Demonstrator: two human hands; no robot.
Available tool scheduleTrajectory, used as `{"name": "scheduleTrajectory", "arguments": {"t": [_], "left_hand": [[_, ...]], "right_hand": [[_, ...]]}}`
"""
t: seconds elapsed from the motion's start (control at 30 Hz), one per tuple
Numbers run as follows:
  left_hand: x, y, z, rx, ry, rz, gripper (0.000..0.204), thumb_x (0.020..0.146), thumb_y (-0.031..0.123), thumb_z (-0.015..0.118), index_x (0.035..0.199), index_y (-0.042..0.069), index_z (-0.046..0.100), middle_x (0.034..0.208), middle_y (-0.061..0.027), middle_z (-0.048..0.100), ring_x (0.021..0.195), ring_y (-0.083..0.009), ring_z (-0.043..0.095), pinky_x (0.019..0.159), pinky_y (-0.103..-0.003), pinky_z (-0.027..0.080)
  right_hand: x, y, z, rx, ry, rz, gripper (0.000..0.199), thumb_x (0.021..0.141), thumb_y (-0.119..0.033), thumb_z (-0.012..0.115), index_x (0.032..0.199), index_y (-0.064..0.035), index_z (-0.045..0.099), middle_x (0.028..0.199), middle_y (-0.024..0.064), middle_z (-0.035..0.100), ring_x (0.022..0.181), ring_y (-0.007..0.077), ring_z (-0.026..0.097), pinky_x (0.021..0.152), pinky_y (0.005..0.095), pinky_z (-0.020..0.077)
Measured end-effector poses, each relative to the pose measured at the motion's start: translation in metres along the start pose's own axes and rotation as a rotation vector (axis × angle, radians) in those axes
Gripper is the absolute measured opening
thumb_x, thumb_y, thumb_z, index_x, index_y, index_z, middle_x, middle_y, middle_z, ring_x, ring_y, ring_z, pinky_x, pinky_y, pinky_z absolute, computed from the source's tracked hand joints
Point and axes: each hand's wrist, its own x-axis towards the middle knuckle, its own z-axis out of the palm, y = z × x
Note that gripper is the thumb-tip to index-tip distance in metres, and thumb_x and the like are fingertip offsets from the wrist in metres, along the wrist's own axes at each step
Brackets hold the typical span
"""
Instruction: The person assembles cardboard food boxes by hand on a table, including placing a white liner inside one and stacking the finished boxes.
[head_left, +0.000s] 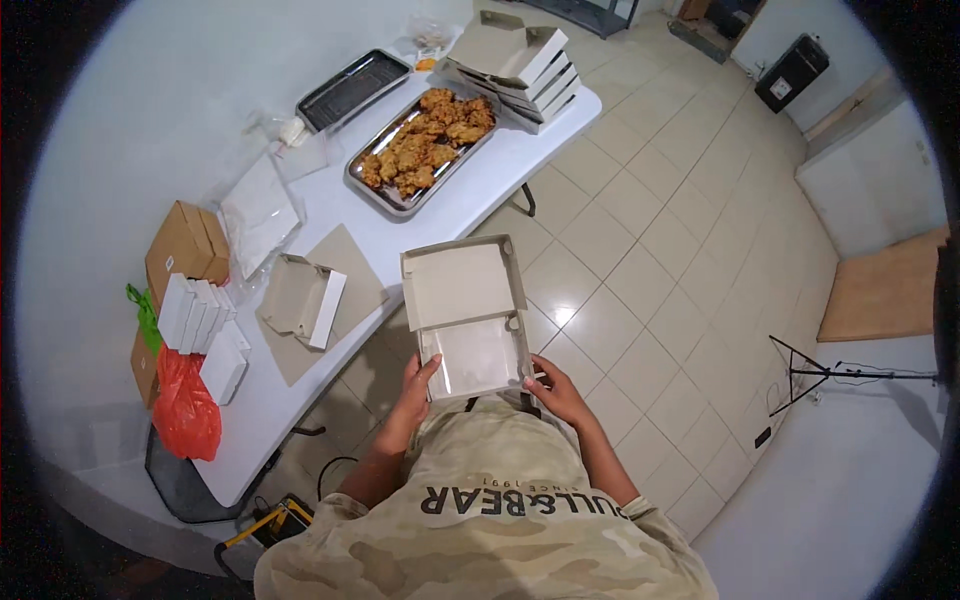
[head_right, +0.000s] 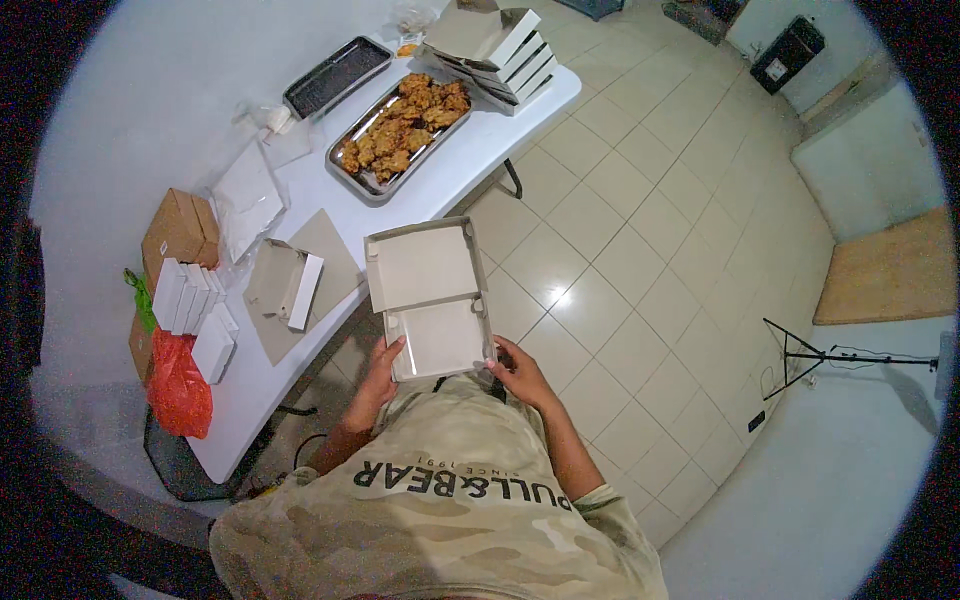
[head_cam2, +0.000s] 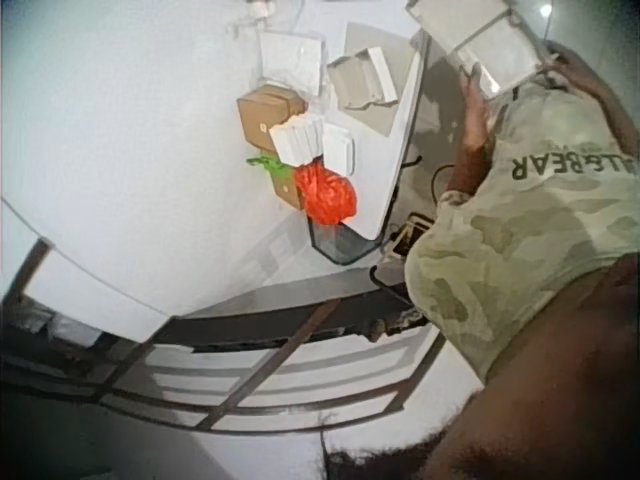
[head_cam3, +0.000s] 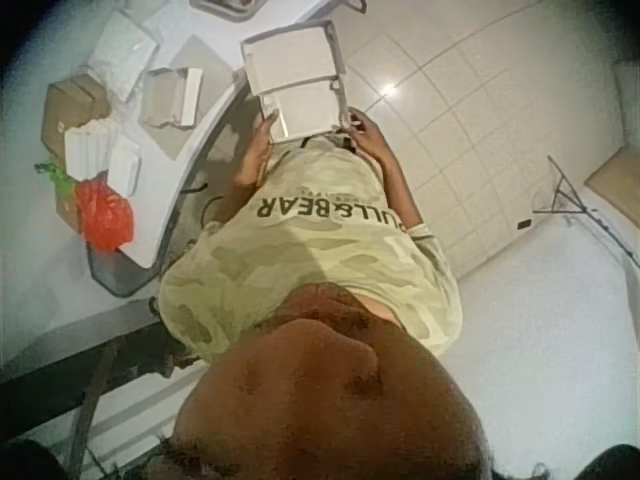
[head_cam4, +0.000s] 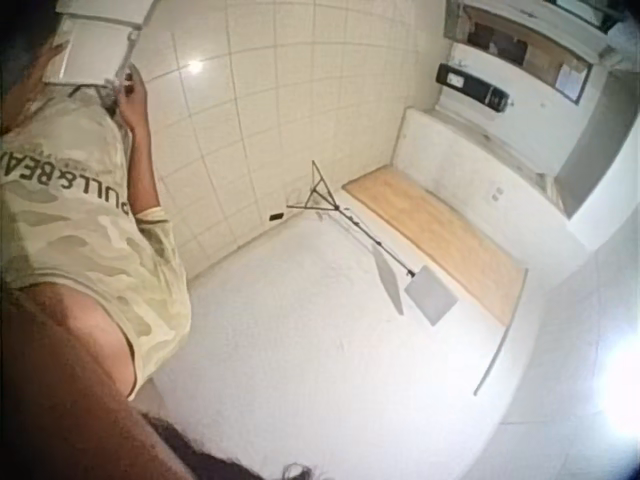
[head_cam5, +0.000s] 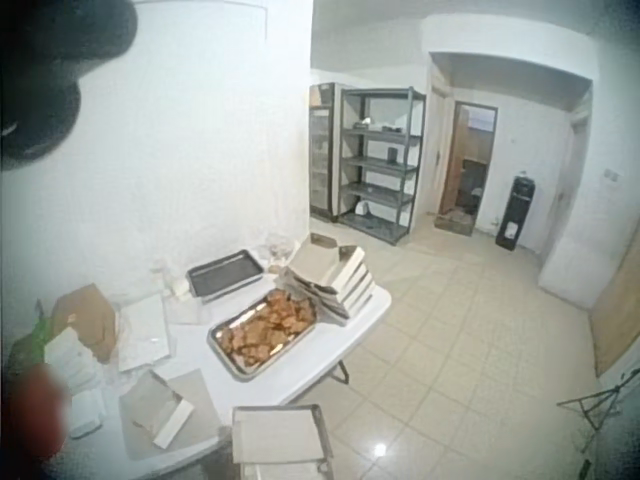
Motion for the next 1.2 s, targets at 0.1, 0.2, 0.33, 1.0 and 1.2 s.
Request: {"name": "scheduleTrajectory", "arguments": {"t": [0.1,0.2,0.33,1.0,1.2], "left_hand": [[0.012,0.009,-0.007,-0.033,0.142,-0.045,0.042,0.081,0.019,0.056,0.117,0.002,0.042,0.108,-0.0081,0.052,0.1,-0.0178,0.048,0.087,-0.031,0.038],[0.035,0.024,-0.001,-0.118,0.085,0.026,0.043,0.081,0.02,0.056,0.118,0.002,0.042,0.109,-0.0084,0.051,0.101,-0.0172,0.047,0.087,-0.031,0.037],[0.077,0.051,0.032,0.067,0.1,0.193,0.047,0.083,0.026,0.054,0.121,0.001,0.039,0.116,-0.0081,0.046,0.106,-0.0168,0.043,0.089,-0.03,0.034],[0.093,0.114,-0.093,1.288,1.124,0.371,0.02,0.07,0.015,0.063,0.088,0.007,0.061,0.084,-0.0106,0.059,0.081,-0.0289,0.054,0.082,-0.039,0.037],[0.089,0.124,-0.028,1.436,1.23,0.419,0.015,0.074,0.013,0.06,0.086,0.005,0.06,0.083,-0.0113,0.059,0.08,-0.0292,0.054,0.083,-0.041,0.036]], "right_hand": [[0.022,-0.002,0.004,0.075,-0.09,0.07,0.057,0.082,-0.029,0.057,0.127,-0.0047,0.033,0.11,0.0135,0.052,0.093,0.0203,0.054,0.081,0.0318,0.043],[0.058,-0.019,-0.002,0.152,-0.165,0.071,0.063,0.081,-0.031,0.057,0.13,-0.0049,0.027,0.118,0.0146,0.045,0.094,0.0213,0.053,0.08,0.0331,0.0439],[0.128,-0.053,-0.036,0.245,-0.176,0.122,0.067,0.081,-0.032,0.058,0.132,-0.0066,0.024,0.123,0.0124,0.04,0.096,0.0209,0.052,0.08,0.0338,0.0451],[0.351,-0.162,-0.051,0.203,-0.526,0.131,0.059,0.082,-0.027,0.058,0.13,-0.0126,0.027,0.109,0.0089,0.047,0.081,0.0186,0.058,0.074,0.0278,0.048],[0.361,-0.169,-0.075,0.193,-0.721,0.237,0.056,0.085,-0.024,0.054,0.132,-0.0108,0.025,0.104,0.0081,0.048,0.081,0.0189,0.06,0.071,0.0278,0.0481]]}}
